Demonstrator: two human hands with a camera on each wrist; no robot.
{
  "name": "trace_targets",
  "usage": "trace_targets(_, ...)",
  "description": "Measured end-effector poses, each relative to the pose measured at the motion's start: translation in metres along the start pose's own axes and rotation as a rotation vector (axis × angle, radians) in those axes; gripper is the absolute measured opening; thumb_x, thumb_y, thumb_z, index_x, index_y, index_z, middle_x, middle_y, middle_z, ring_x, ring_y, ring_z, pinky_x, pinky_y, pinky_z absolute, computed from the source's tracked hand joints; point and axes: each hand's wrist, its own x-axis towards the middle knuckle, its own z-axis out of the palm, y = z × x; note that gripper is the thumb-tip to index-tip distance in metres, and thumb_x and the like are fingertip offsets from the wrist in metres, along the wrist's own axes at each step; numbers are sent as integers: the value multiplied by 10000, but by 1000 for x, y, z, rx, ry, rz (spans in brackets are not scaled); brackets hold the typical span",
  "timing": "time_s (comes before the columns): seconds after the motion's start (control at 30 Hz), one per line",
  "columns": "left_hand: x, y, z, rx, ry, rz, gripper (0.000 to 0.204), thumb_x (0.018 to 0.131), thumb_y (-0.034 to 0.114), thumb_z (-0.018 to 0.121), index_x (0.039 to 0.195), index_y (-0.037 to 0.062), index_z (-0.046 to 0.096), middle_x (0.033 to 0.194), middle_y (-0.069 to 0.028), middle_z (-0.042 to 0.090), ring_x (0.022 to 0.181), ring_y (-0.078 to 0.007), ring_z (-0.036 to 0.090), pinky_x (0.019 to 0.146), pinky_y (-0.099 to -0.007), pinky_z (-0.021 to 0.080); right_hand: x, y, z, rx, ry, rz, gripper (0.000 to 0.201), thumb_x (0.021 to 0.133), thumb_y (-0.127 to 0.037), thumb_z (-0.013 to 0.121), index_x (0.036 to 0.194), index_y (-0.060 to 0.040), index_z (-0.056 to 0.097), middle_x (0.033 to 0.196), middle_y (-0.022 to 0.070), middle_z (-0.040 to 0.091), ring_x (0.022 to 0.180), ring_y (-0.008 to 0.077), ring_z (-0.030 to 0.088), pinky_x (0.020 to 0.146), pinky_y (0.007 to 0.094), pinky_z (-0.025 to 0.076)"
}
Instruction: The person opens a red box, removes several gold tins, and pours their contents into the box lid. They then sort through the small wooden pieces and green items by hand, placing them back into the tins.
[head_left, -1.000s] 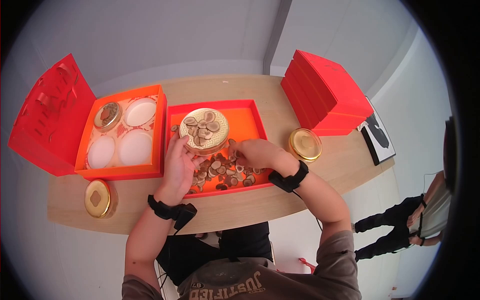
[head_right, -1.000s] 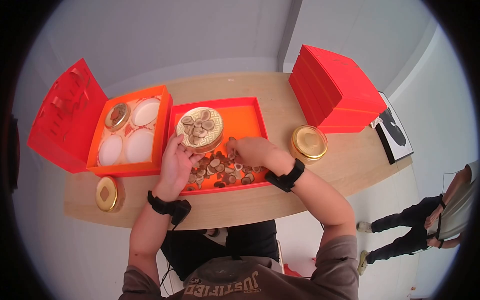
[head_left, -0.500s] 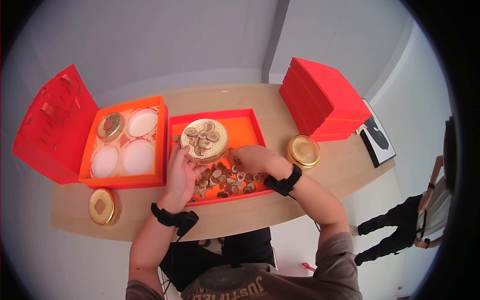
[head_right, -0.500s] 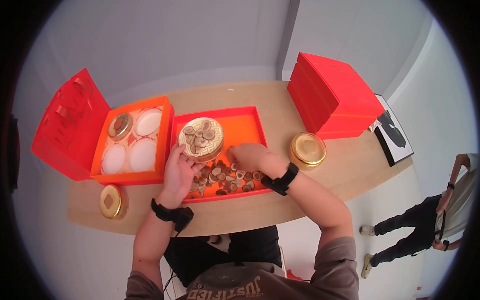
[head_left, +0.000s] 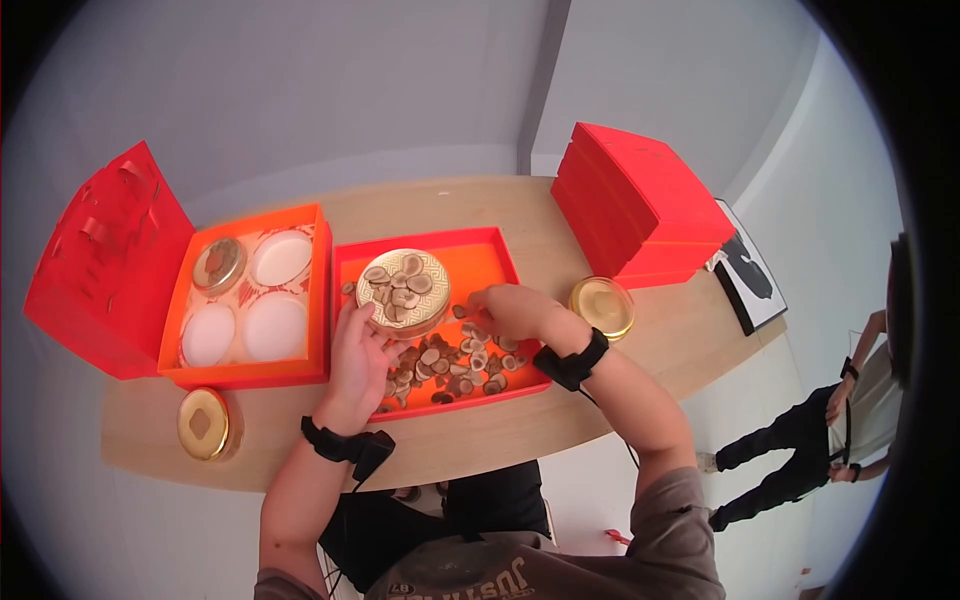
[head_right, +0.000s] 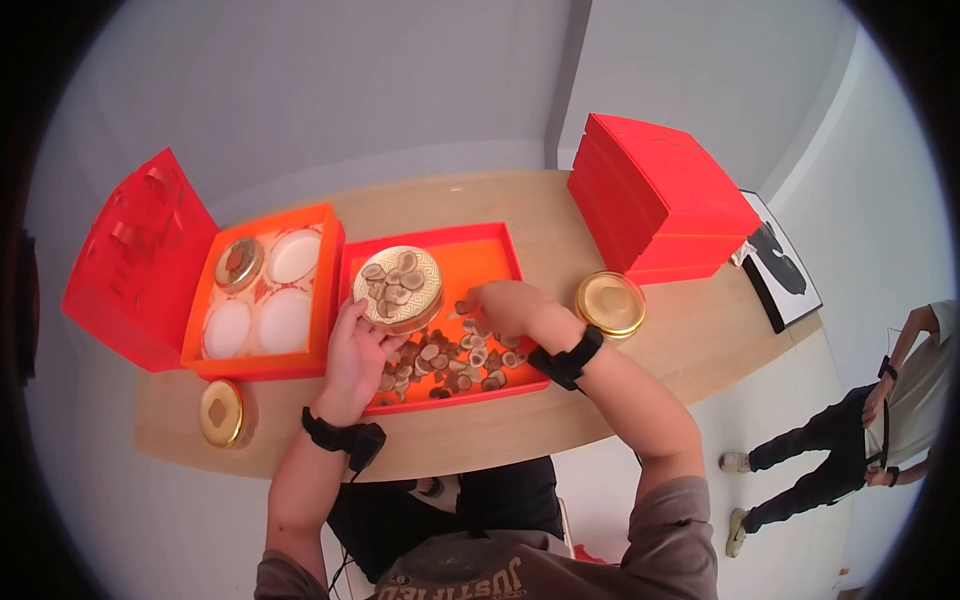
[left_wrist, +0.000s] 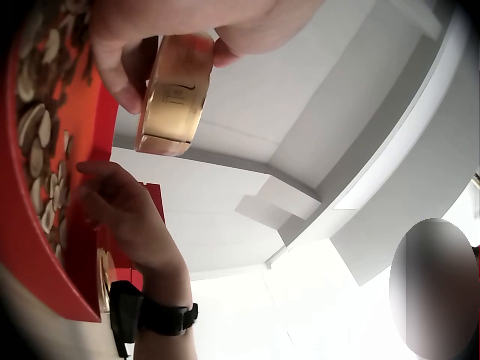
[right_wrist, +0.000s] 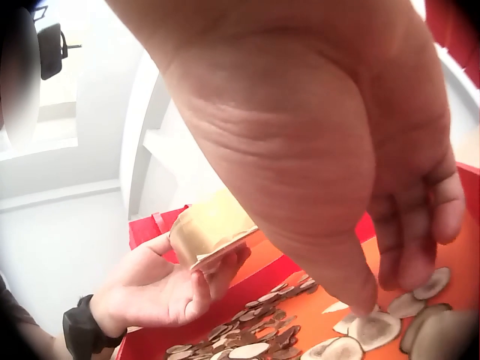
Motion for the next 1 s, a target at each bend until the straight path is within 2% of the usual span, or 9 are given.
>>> trace_targets(0.1, 0, 0, 0, 1, 10, 0, 368, 1045, 290, 490, 1388, 158, 475, 1384, -56, 581, 1266, -224, 572, 1029, -451, 460, 4, 4, 9, -100, 9, -70, 377, 958, -228, 664, 1327, -155, 635, 1079, 115, 731, 883, 276, 722, 823, 419, 549)
trace_targets(0.17, -1, 1, 0, 4, 6, 4, 366, 1046, 292, 489, 1386, 157, 478, 1387, -54, 580, 1265, -223, 572, 1024, -449, 462, 3, 2, 10, -180, -33, -111, 514, 917, -124, 694, 1416, -161, 574, 1089, 133, 685, 1025, 310, 682, 855, 420, 544)
trace_targets(0.3, 1, 0, -2, 2, -3, 7, 365, 1045, 292, 493, 1384, 159, 479, 1386, -53, 580, 1262, -219, 573, 1020, -446, 464, 6, 9, 15, -195, -16, -149, 516, 921, -130, 694, 1419, -180, 569, 1095, 134, 687, 1028, 322, 681, 871, 434, 538)
trace_targets(0.37, 1, -2, -3, 0, -8, 7, 365, 1043, 293, 498, 1383, 161, 480, 1383, -52, 581, 1263, -219, 573, 1023, -449, 462, 6, 10, 17, -138, 26, -140, 385, 963, -172, 648, 1345, -155, 608, 1125, 137, 713, 1041, 330, 685, 870, 440, 547)
trace_targets(0.5, 0, -1, -3, -4, 0, 10, 371, 1042, 298, 503, 1384, 157, 479, 1383, -53, 581, 1263, -219, 573, 1026, -450, 465, 1, 7, 11, -179, 52, -175, 359, 944, -153, 666, 1302, -147, 631, 1132, 126, 712, 1051, 324, 685, 878, 435, 545)
trace_targets(0.6, 1, -2, -4, -2, 0, 8, 376, 1042, 297, 503, 1388, 152, 480, 1387, -56, 581, 1261, -221, 576, 1024, -449, 469, 1, 8, 10, -132, -7, -143, 315, 938, -147, 674, 1253, -139, 657, 1143, 116, 711, 1058, 317, 684, 877, 433, 543)
trace_targets(0.67, 2, -2, -4, 1, -4, 5, 376, 1042, 295, 502, 1388, 149, 482, 1389, -57, 582, 1259, -222, 578, 1022, -449, 471, 3, 12, 13, -148, 7, -171, 260, 929, -140, 681, 1188, -121, 672, 1101, 116, 712, 1034, 313, 686, 857, 428, 541)
trace_targets(0.77, 1, -1, -3, -8, 10, 6, 372, 1041, 291, 505, 1384, 148, 488, 1382, -58, 587, 1252, -223, 582, 1017, -453, 474, 6, 11, 11, -87, -6, -282, 245, 898, -156, 712, 1134, -108, 667, 1041, 115, 712, 998, 319, 687, 831, 422, 541)
trace_targets(1.0, 2, -2, -3, -6, 23, 10, 368, 1039, 287, 508, 1379, 148, 492, 1360, -59, 601, 1239, -226, 591, 1005, -448, 482, 8, 7, 22, -146, -55, -186, 283, 852, -210, 755, 1090, -95, 653, 976, 115, 709, 958, 314, 694, 814, 425, 544)
